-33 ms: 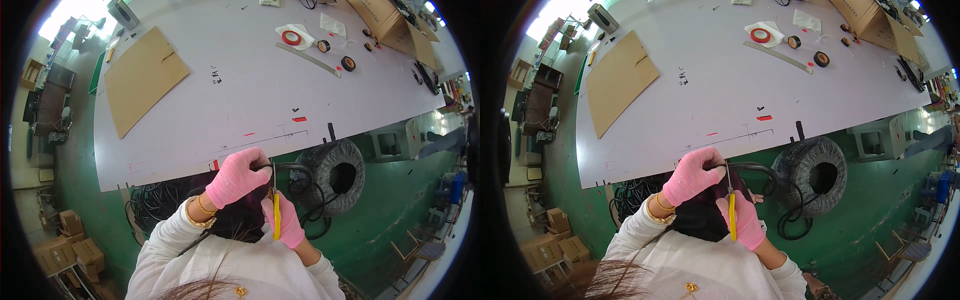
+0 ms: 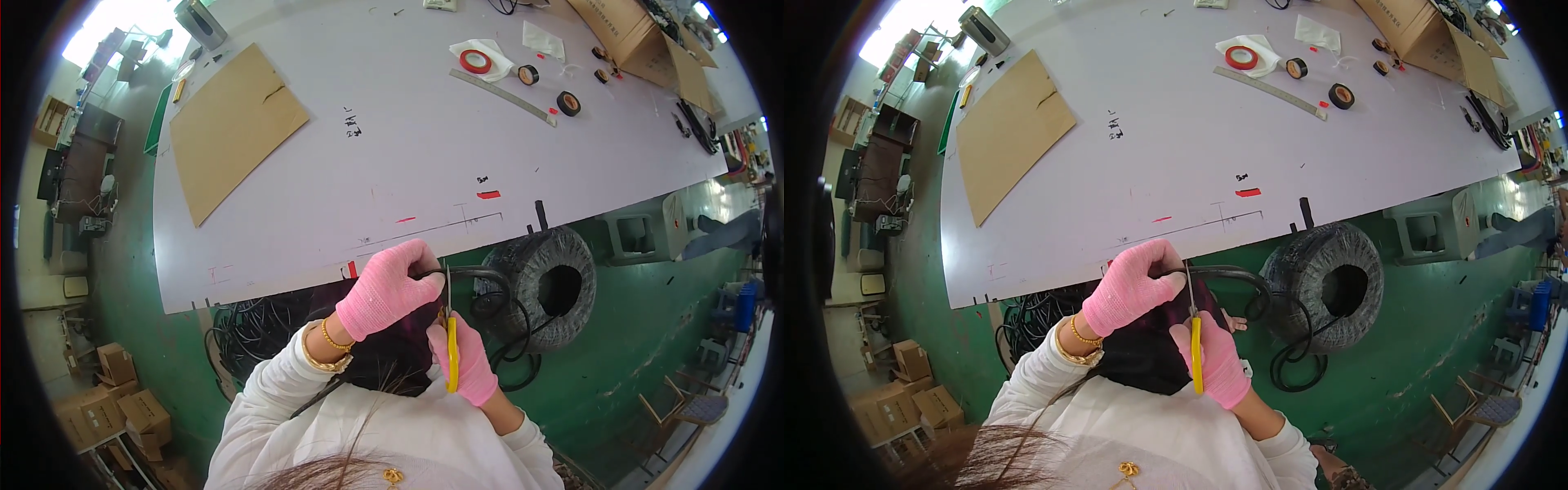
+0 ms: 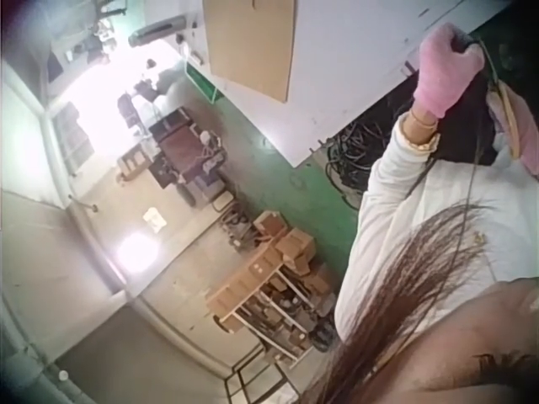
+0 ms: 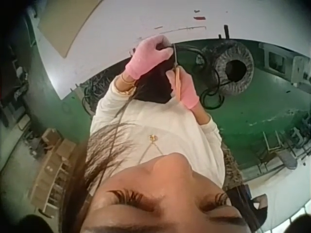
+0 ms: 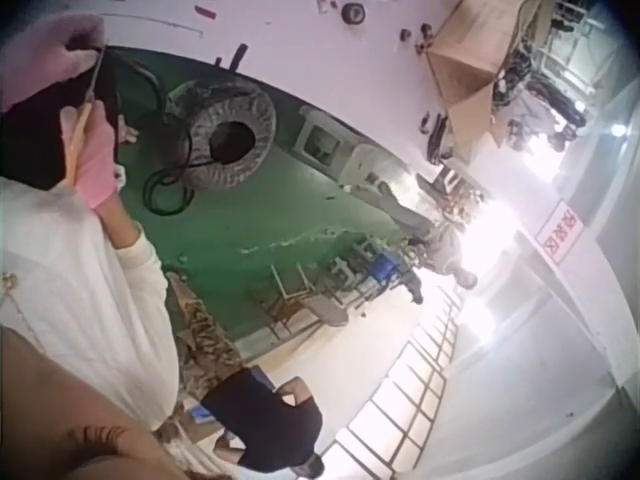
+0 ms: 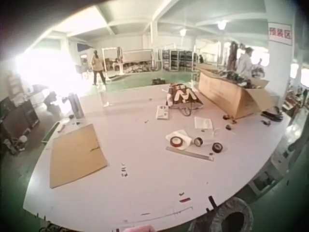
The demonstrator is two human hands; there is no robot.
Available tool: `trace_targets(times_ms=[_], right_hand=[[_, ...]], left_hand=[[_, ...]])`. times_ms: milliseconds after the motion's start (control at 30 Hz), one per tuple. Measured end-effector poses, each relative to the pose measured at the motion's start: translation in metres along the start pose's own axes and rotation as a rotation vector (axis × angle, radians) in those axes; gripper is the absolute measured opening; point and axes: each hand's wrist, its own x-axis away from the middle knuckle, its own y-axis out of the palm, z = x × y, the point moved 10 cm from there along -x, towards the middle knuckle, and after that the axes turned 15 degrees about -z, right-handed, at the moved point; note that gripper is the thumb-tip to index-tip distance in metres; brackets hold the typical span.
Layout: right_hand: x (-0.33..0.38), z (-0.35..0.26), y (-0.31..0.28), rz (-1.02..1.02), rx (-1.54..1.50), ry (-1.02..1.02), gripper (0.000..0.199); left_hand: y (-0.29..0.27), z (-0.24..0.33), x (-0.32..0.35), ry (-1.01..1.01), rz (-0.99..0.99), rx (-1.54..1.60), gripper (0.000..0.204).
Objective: Cutting thick black cables or tubing into segments using scissors on a factory workbench.
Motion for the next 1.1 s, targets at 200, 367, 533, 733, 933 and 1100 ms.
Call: trace_targets(times_ms=[200, 367, 533, 733, 933, 1100], right_hand=[[0.011, -0.027, -0.002, 0.007, 0.218, -0.092, 0.009], [0.016, -0.018, 0.003, -0.064, 0.091, -0.063, 0.008], [0.016, 0.001, 0.012, -0.118, -0.128, -0.014, 0.008], [0.019, 0.005, 0.019, -0.102, -0.535, 0.138, 0.01], [0.023, 0.01, 0.016, -0.189, -0.462, 0.128, 0.006], [0.063, -0.047, -0.06, 0.351, 0.124, -0.46, 0.027]], left_hand=[[0.025, 0.013, -0.004, -0.04, -0.362, 0.317, 0.054], [0.036, 0.021, -0.002, -0.009, -0.561, 0.375, 0.056], [0.038, 0.022, -0.001, -0.012, -0.589, 0.431, 0.052], [0.038, 0.02, 0.0, -0.034, -0.589, 0.458, 0.051], [0.037, 0.019, 0.0, -0.002, -0.595, 0.468, 0.052], [0.025, 0.017, 0.012, 0.0, -0.545, 0.496, 0.052]])
